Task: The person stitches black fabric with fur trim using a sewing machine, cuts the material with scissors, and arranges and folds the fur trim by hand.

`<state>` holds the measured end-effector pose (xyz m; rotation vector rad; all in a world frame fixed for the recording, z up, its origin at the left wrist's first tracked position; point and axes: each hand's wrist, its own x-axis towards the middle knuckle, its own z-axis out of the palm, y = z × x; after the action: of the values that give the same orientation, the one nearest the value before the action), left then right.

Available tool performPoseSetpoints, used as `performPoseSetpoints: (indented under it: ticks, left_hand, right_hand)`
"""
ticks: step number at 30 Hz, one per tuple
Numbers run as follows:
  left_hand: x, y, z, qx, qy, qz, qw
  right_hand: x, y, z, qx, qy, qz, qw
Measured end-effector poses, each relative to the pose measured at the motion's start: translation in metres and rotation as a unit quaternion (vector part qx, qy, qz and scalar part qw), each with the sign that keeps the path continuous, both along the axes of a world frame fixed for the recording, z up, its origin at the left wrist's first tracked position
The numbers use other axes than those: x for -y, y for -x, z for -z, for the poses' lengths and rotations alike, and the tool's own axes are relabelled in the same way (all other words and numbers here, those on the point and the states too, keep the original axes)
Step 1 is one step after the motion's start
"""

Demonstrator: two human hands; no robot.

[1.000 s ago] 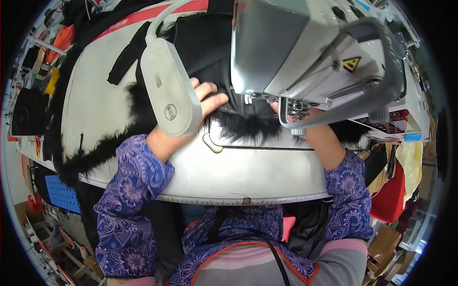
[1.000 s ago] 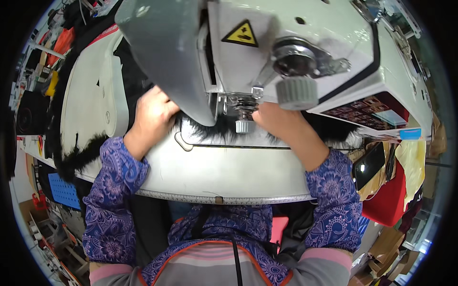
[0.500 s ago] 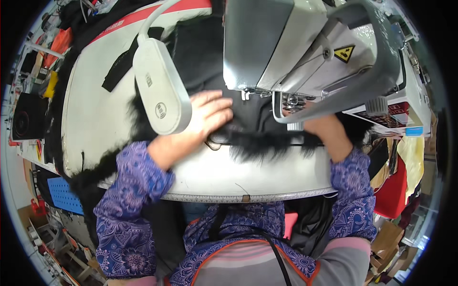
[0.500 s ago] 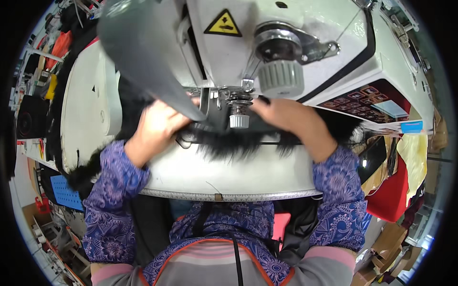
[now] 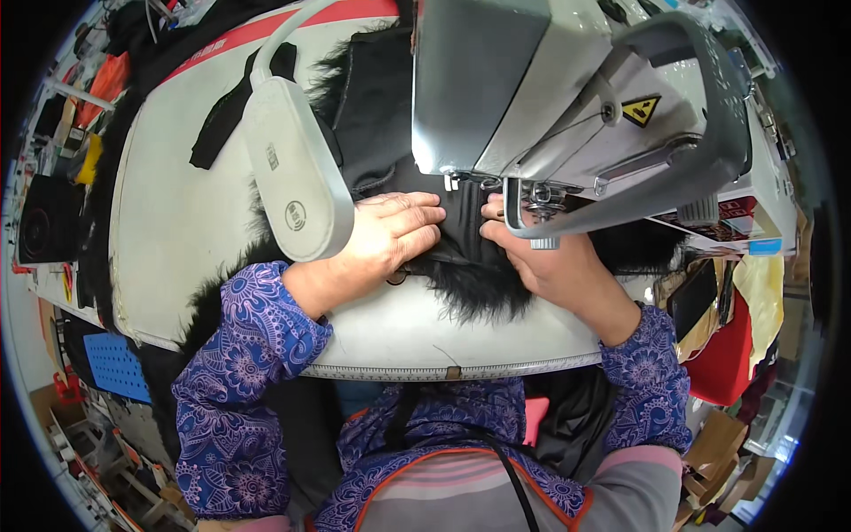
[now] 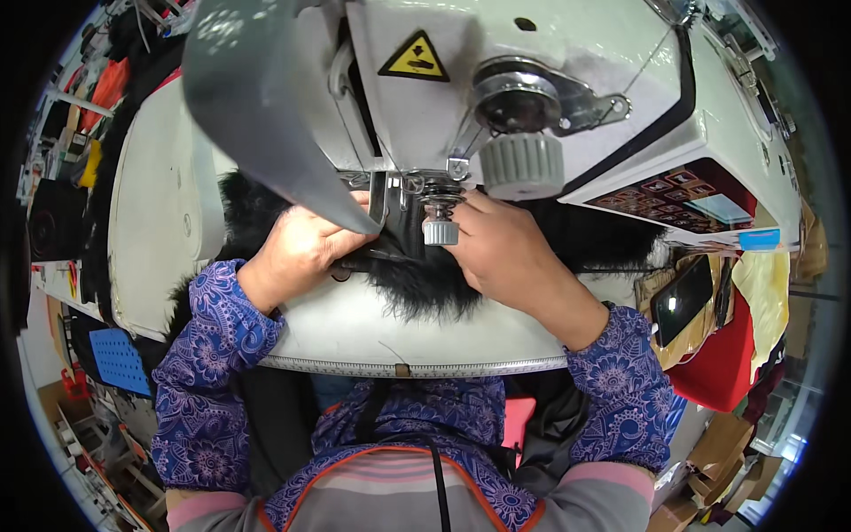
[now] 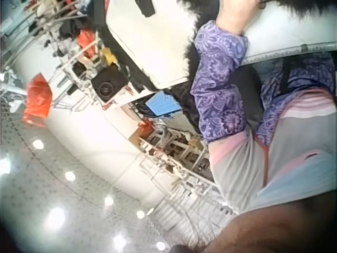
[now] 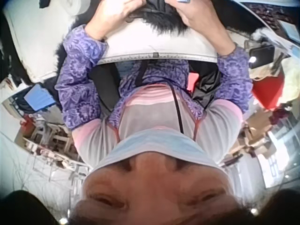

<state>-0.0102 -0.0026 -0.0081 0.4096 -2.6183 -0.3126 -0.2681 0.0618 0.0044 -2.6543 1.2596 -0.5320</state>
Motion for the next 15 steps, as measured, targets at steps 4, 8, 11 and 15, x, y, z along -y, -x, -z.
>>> performPoseSetpoints:
  ticks: [4, 8, 11, 15]
  left_hand:
    - [0.0, 0.003, -0.008, 0.003, -0.001, -0.007, 1.0]
    - [0.006, -0.018, -0.007, 0.02, -0.048, -0.011, 0.999]
    - [0.002, -0.036, -0.006, 0.055, 0.052, -0.021, 0.997]
    - [-0.006, -0.022, -0.011, 0.0, -0.007, -0.024, 1.0]
  right_hand:
    - [0.001, -0.007, -0.006, 0.035, 0.057, -0.027, 0.997]
    - [0.002, -0.009, -0.008, 0.013, -0.022, 0.003, 1.0]
    - [0.003, -0.012, -0.009, 0.015, -0.018, 0.006, 1.0]
    - [0.0, -0.017, -0.006, 0.028, 0.041, -0.014, 0.999]
